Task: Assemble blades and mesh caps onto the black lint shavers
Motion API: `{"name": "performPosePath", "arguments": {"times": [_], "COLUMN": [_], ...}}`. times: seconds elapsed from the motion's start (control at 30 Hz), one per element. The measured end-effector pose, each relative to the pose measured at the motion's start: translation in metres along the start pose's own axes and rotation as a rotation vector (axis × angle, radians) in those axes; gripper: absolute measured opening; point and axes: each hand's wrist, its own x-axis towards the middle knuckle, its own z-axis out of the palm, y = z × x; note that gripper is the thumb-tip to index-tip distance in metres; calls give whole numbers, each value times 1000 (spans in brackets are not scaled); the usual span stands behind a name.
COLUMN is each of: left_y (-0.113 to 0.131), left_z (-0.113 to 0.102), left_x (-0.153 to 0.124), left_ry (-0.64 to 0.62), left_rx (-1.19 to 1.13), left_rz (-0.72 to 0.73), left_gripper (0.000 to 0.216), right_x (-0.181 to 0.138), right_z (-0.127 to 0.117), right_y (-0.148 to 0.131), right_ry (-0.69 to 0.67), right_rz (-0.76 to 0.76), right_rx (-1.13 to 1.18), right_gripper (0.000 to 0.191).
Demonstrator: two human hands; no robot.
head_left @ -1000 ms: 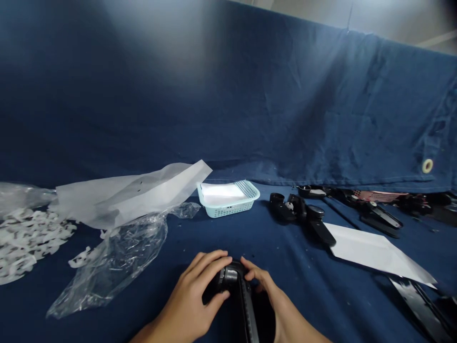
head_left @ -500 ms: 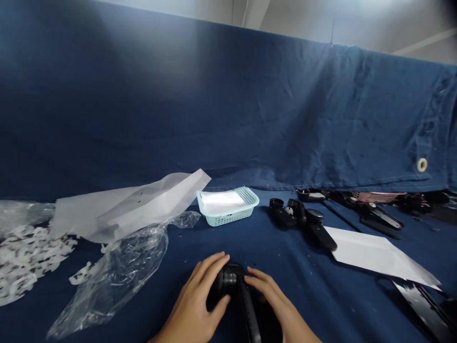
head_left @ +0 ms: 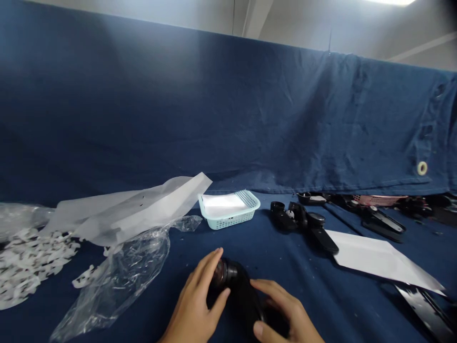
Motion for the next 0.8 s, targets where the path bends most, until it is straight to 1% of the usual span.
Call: {"name": "performPosePath", "arguments": {"times": [0.07, 0.1, 0.27, 0.4, 0.57, 0.67, 0.73, 0.8], "left_y": [0, 0, 1, -1, 0, -1, -4, -9], "left_z": [0, 0, 1, 2, 0, -2, -2, 0], "left_x": [-1, -1, 0, 1, 2, 0, 0, 0], "left_ry": [66, 76, 6, -35, -90, -105, -116, -140], "left_rx": [-1, 5, 12, -16, -46, -50, -56, -77], "left_rz": [9, 21, 47, 36, 8, -19, -23, 23], "left_gripper": [62, 60, 56, 57, 57, 54, 53, 59], "right_x": [-1, 0, 8, 11, 9, 9, 11, 14], "right_z": [2, 3, 3, 1, 3, 4, 3, 1], "right_y": [4, 4, -1, -5, -1, 5, 8, 10], "right_ry": [48, 47, -59, -82, -36, 21, 27, -1], "right_rz": [86, 97, -45, -70, -57, -60, -56, -60], "right_rx": [-39, -54, -42, -41, -10, -68, -120, -172], "right_gripper": [40, 35, 24, 23, 29, 36, 45, 57]}}
